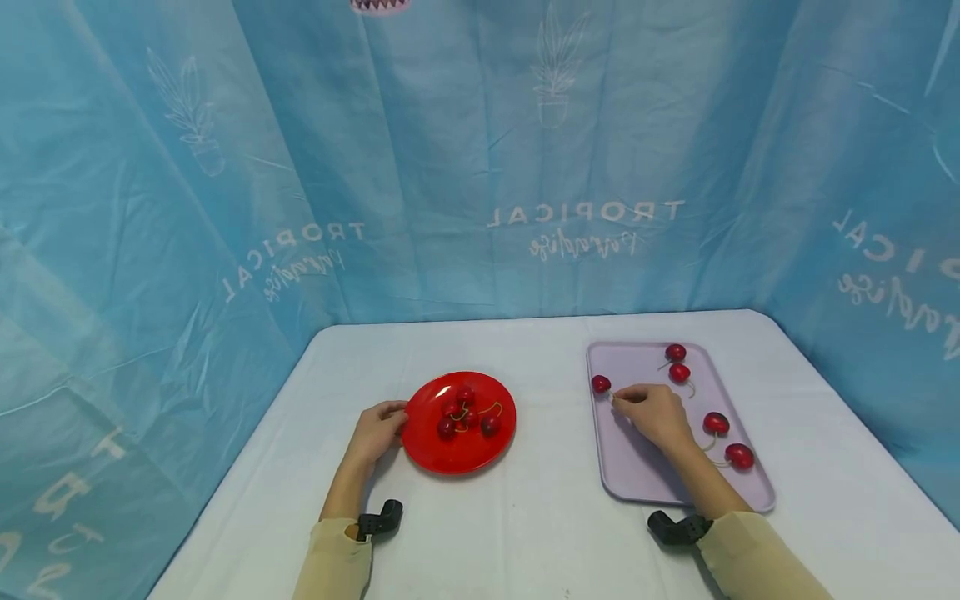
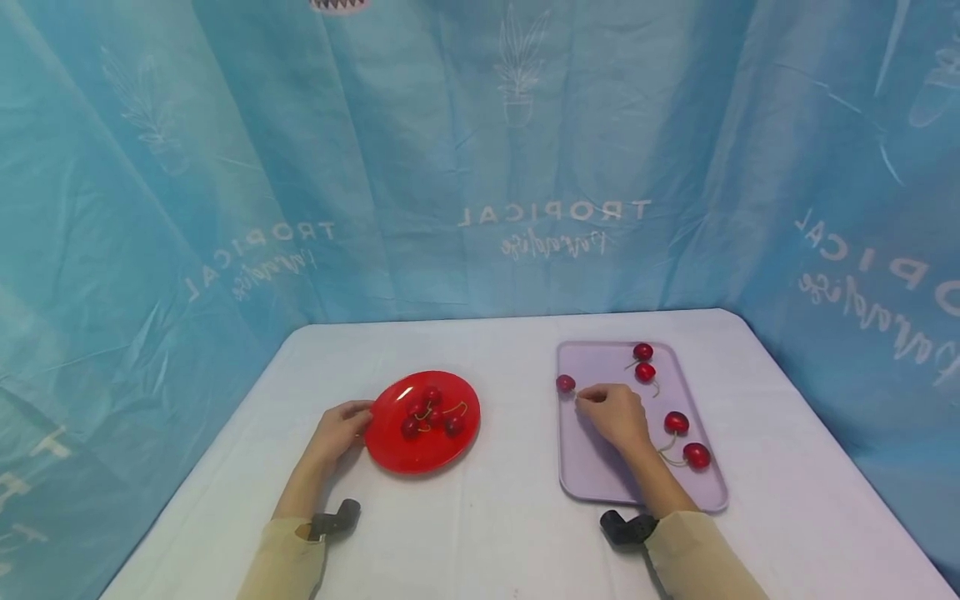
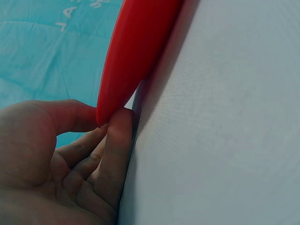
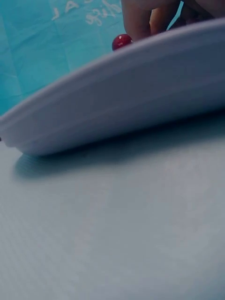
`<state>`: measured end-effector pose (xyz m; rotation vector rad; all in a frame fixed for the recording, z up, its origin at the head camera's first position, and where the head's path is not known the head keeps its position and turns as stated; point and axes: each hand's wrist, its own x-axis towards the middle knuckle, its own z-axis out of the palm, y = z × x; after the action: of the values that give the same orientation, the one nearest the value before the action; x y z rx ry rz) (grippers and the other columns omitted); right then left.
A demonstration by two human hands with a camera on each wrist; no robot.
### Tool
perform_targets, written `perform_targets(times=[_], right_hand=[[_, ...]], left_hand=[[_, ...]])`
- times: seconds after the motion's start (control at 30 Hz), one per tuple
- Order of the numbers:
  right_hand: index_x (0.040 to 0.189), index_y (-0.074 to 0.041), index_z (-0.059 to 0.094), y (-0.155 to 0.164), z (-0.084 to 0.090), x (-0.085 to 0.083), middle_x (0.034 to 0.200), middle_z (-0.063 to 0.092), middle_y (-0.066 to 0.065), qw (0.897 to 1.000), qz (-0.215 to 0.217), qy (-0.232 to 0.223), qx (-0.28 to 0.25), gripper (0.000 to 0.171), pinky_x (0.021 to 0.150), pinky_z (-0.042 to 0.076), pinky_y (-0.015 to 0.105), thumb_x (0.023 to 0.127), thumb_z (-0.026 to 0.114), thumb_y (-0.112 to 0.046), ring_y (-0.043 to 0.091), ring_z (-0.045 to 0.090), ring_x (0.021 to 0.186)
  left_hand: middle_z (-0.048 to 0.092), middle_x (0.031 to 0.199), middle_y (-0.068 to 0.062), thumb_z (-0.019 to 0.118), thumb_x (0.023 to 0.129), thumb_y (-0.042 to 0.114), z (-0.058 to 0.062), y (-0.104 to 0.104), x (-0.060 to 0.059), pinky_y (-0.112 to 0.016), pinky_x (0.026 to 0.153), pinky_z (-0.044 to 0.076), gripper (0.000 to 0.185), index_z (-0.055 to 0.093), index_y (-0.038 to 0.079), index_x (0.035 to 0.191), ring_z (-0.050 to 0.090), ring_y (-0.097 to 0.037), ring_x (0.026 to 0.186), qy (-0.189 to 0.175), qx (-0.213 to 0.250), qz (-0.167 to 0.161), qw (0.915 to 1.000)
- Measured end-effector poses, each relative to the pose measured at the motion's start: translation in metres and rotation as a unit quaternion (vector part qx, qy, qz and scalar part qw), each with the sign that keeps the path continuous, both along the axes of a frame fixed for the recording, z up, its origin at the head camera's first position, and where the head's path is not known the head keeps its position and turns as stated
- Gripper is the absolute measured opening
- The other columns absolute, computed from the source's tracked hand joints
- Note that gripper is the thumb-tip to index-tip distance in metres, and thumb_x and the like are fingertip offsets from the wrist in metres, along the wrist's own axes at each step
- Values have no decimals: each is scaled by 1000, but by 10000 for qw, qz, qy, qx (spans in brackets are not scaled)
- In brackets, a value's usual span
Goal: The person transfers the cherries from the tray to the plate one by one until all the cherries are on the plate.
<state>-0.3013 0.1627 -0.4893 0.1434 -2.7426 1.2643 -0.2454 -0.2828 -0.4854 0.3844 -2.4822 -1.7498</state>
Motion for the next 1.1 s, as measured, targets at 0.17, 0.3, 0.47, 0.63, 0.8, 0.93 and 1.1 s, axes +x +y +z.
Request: perform_targets(times=[0.17, 0.3, 0.47, 0.63, 0.8, 0.93, 1.1], right_hand=[[106, -4, 72, -5, 7, 4, 90, 68, 9, 9997, 135, -30, -198, 26, 56, 52, 30, 88, 69, -22, 19, 59, 65], [104, -6, 72, -8, 12, 5, 83, 67, 6, 9995, 249, 8, -216, 23, 51, 51, 31, 88, 68, -22, 19, 58, 59], [102, -8, 73, -14, 14, 6, 83, 67, 5, 9992, 313, 134, -201, 21, 51, 51, 31, 88, 68, -22, 19, 58, 59], [101, -8, 74, -21, 14, 8, 84, 68, 4, 9987, 420, 167, -249, 19, 50, 50, 32, 88, 69, -21, 20, 57, 61], [99, -10, 75, -33, 16, 9, 85, 69, 0, 9978, 556, 259, -245, 18, 53, 49, 32, 87, 70, -22, 20, 55, 70], [98, -10, 76, -43, 18, 10, 83, 69, -2, 9969, 670, 305, -295, 17, 55, 49, 31, 86, 71, -22, 20, 55, 72], [96, -10, 76, -53, 18, 12, 82, 69, -4, 9956, 816, 300, -365, 15, 57, 49, 30, 85, 72, -20, 18, 56, 72]], left_hand=[[64, 107, -16, 55, 94, 15, -1, 0, 0, -32, 67, 56, 32, 61, 1, 121, 63, -23, 84, 14, -18, -6, 10000], [64, 107, -14, 55, 93, 15, 0, 0, -1, -32, 68, 56, 32, 62, 2, 121, 63, -23, 84, 3, -14, 9, 10000], [64, 108, -15, 55, 93, 16, 1, 0, -3, -32, 68, 56, 32, 62, 3, 122, 62, -23, 84, 15, -46, 9, 10000], [64, 108, -14, 56, 93, 17, 0, -1, -1, -31, 68, 56, 32, 62, 3, 122, 62, -23, 83, -51, -58, 22, 10000], [64, 107, -14, 55, 93, 16, 0, -2, -1, -32, 68, 56, 32, 62, 3, 122, 62, -23, 82, -52, -57, 8, 10000], [64, 107, -14, 55, 93, 16, 1, -2, -1, -32, 67, 56, 32, 62, 3, 121, 62, -23, 82, -12, -45, 3, 10000], [64, 108, -14, 56, 93, 17, 2, 0, 0, -32, 68, 56, 32, 62, 3, 121, 62, -23, 84, -37, -69, 9, 10000]])
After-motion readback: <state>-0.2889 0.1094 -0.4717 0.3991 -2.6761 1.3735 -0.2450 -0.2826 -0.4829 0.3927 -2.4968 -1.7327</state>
